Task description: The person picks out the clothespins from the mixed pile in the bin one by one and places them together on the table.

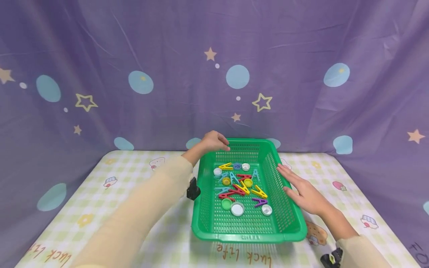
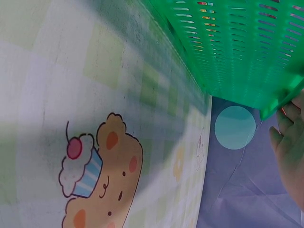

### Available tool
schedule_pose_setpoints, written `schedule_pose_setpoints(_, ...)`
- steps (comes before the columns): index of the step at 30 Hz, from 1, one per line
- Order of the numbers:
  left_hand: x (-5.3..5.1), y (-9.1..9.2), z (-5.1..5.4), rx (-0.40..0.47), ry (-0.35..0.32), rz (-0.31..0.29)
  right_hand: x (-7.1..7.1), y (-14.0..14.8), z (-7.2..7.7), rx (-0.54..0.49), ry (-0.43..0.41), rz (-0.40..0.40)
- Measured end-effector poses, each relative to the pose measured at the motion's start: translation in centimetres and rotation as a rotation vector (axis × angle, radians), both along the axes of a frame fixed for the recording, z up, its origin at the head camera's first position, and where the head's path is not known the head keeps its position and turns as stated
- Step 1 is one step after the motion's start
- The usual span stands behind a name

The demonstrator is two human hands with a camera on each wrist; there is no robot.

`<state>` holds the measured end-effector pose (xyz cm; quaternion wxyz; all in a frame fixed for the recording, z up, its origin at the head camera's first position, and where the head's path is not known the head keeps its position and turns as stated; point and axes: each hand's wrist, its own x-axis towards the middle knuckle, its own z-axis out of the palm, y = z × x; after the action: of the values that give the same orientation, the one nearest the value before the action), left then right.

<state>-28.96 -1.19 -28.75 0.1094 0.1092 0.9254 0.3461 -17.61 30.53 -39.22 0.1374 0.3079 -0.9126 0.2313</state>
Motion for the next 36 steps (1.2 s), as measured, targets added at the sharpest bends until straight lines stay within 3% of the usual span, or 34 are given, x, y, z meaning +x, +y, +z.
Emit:
schedule_pose_setpoints(6, 0.4, 3.4, -1.0, -0.111, 0.013, -0.108, -0.1, 0.1, -0.1, 0.005, 0.001, 0.001)
schedule_pose_setpoints(14, 1.2, 6.6, -3.5, -0.159, -0.021, -0.193, -0.2, 0.2, -0.2, 0.007, 0.012, 0.006)
schedule_pose_setpoints(18, 1.6, 8.0, -4.7, -0.215, 0.002, -0.258, -0.2, 0.2, -0.3, 0.009, 0.011, 0.002)
schedule_pose_setpoints(27, 3.0, 10.4, -6.6, -0.292, 0.034, -0.423, -0.3, 0.3, -0.3, 0.014, 0.002, 0.007)
schedule_pose_setpoints(36, 4.2, 11.7, -7.8, -0.433, 0.033, -0.492, -0.3, 0.2, -0.2, 0.021, -0.006, 0.013)
